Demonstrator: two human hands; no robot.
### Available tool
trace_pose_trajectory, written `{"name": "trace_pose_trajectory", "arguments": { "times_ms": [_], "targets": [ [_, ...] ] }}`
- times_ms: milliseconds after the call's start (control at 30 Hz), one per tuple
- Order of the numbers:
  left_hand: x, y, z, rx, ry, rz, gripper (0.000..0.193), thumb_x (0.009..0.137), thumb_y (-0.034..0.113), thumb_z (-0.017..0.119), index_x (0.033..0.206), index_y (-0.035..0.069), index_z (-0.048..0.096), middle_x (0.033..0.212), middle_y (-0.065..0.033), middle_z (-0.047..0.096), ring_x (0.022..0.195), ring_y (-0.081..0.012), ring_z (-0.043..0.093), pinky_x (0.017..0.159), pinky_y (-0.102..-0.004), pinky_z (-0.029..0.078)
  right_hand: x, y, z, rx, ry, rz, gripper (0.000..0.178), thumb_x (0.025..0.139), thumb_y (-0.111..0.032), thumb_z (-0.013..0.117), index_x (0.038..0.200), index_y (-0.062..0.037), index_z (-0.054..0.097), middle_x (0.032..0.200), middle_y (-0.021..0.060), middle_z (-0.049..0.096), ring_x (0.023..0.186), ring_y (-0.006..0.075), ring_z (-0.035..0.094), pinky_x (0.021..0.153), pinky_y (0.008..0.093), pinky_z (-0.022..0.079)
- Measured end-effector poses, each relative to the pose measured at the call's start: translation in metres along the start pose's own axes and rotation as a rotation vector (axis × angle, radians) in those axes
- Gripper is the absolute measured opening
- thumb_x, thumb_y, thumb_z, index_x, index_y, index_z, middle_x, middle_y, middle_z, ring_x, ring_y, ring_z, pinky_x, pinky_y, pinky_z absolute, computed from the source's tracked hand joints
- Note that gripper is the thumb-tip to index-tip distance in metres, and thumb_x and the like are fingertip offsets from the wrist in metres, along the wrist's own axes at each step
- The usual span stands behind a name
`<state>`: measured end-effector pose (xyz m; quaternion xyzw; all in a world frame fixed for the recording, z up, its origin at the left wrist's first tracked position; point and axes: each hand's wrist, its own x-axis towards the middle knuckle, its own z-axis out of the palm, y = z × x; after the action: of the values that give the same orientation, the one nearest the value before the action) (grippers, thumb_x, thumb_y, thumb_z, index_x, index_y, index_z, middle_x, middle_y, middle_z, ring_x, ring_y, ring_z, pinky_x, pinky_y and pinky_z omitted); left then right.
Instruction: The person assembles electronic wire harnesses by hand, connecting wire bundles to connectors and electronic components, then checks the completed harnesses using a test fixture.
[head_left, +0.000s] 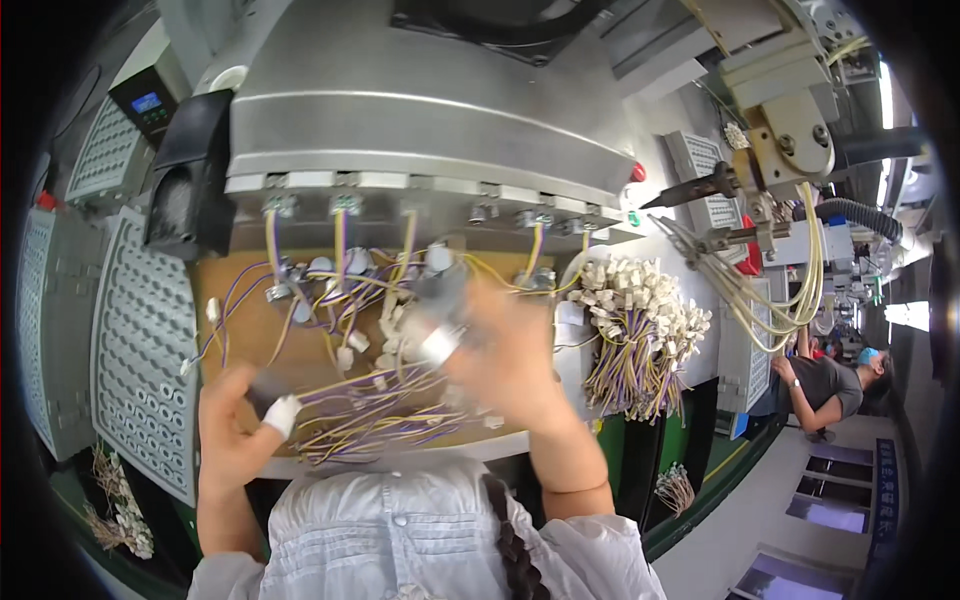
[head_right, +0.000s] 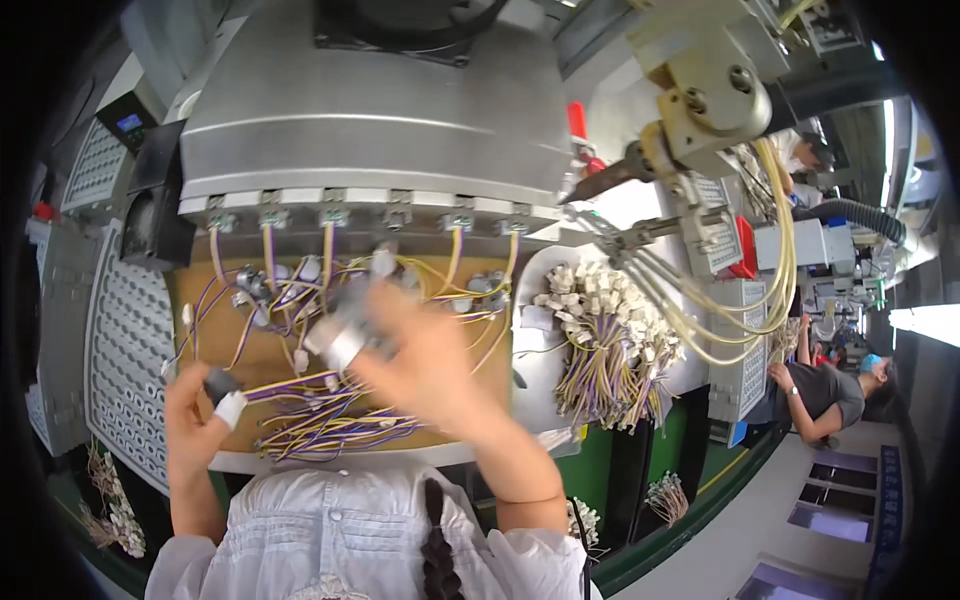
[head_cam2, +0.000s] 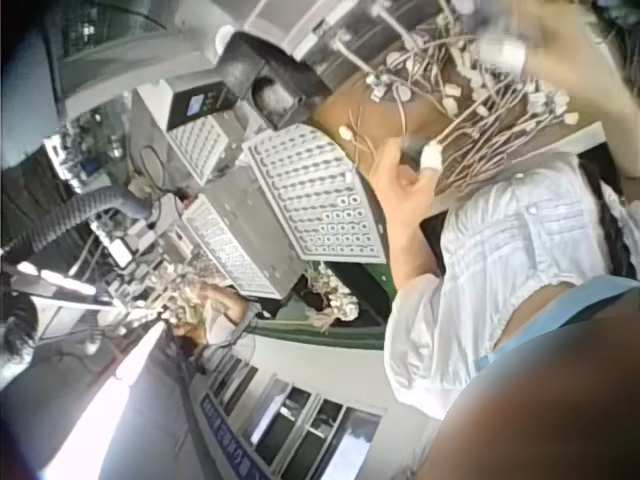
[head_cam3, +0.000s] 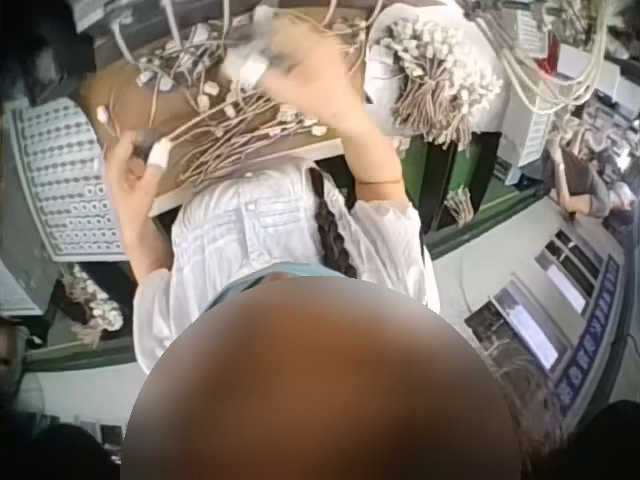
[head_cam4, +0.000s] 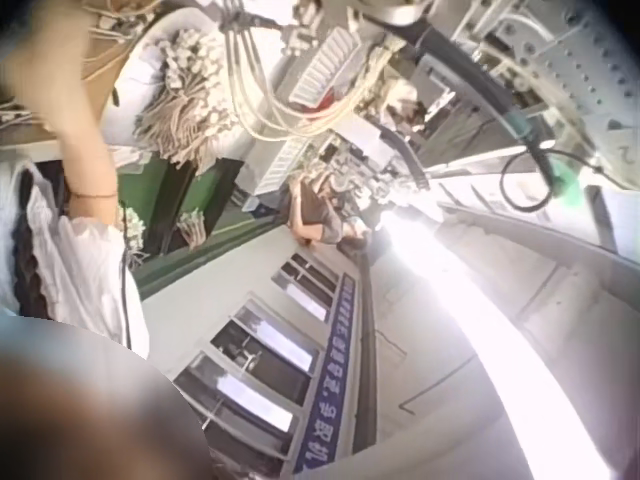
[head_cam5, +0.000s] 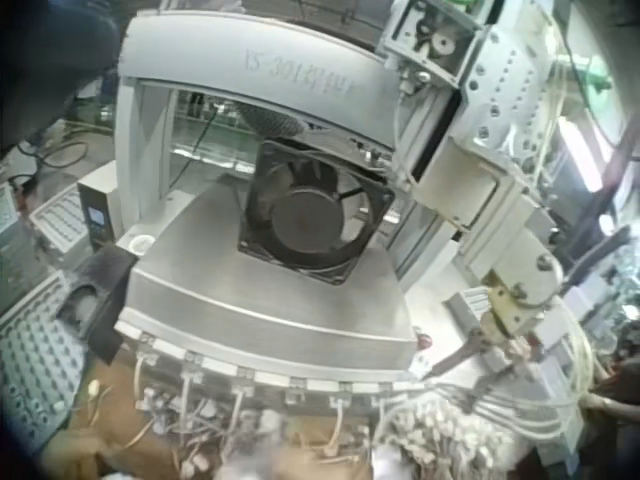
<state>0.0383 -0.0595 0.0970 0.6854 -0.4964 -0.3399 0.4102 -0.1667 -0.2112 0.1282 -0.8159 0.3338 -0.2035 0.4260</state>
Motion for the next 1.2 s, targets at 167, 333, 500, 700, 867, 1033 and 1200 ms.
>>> {"name": "trace_pose_trajectory", "arguments": {
  "times_ms": [167,333,500,700,867,1033,1200],
  "targets": [
    [-0.023,-0.032,0.010,-0.354,0.062,-0.238,0.018,0.072,0.002,0.063,0.089,0.000,0.056,0.086,-0.0010,0.056,0.085,-0.0095,0.051,0.076,-0.0247,0.041,-0.013,0.004,0.059,-0.317,-0.237,-0.533,0.036,0.073,-0.012,0.059,0.105,0.0019,0.052,0.093,0.0138,0.060,0.074,0.0271,0.064,0.059,0.0346,0.052],
    [-0.037,-0.130,-0.079,0.213,0.538,-0.190,0.046,0.091,0.016,0.052,0.132,-0.003,0.041,0.130,-0.0117,0.047,0.116,-0.0200,0.048,0.100,-0.0314,0.034,-0.001,0.019,0.060,-0.108,-0.097,-0.555,0.033,0.072,-0.007,0.056,0.102,0.0036,0.050,0.087,0.0150,0.057,0.073,0.0289,0.063,0.057,0.0360,0.051],
    [-0.070,-0.270,-0.250,1.097,0.408,-0.456,0.046,0.092,0.018,0.050,0.133,0.000,0.038,0.133,-0.0203,0.042,0.120,-0.0325,0.044,0.101,-0.0377,0.033,0.015,0.018,0.040,0.169,-0.382,-0.313,0.028,0.074,-0.005,0.055,0.100,0.0026,0.048,0.071,0.0213,0.058,0.060,0.0373,0.059,0.054,0.0437,0.047],
    [-0.146,-0.333,-0.296,1.374,0.008,-0.998,0.043,0.092,0.019,0.036,0.133,0.004,0.039,0.137,-0.0171,0.039,0.122,-0.0369,0.037,0.104,-0.0445,0.028,0.020,0.023,0.043,0.397,-0.196,-0.283,0.019,0.086,-0.019,0.054,0.091,-0.0007,0.052,0.053,0.0166,0.051,0.050,0.0366,0.054,0.049,0.0461,0.041],
    [-0.169,-0.363,-0.303,1.484,0.062,-0.920,0.046,0.084,0.008,0.040,0.130,0.008,0.043,0.134,-0.0134,0.043,0.118,-0.0374,0.040,0.101,-0.0441,0.031,0.017,0.009,0.039,0.365,-0.293,-0.232,0.023,0.086,-0.026,0.056,0.081,-0.0035,0.055,0.056,0.0142,0.053,0.053,0.0356,0.055,0.048,0.0442,0.040],
    [-0.175,-0.375,-0.319,1.155,0.426,-0.769,0.048,0.084,0.015,0.052,0.128,0.000,0.043,0.127,-0.0199,0.049,0.113,-0.0381,0.047,0.096,-0.0419,0.035,0.000,0.000,0.059,0.142,-0.135,-0.371,0.022,0.084,-0.027,0.058,0.086,-0.0047,0.055,0.062,0.0139,0.057,0.056,0.0338,0.058,0.050,0.0457,0.042],
    [-0.155,-0.330,-0.294,0.980,0.534,-0.739,0.052,0.084,0.015,0.057,0.130,0.000,0.041,0.123,-0.0231,0.052,0.111,-0.0372,0.052,0.089,-0.0404,0.042,-0.017,0.000,0.065,0.016,-0.151,-0.463,0.032,0.079,-0.026,0.062,0.101,-0.0052,0.054,0.084,0.0178,0.061,0.072,0.0347,0.062,0.061,0.0462,0.048]
  ]
}}
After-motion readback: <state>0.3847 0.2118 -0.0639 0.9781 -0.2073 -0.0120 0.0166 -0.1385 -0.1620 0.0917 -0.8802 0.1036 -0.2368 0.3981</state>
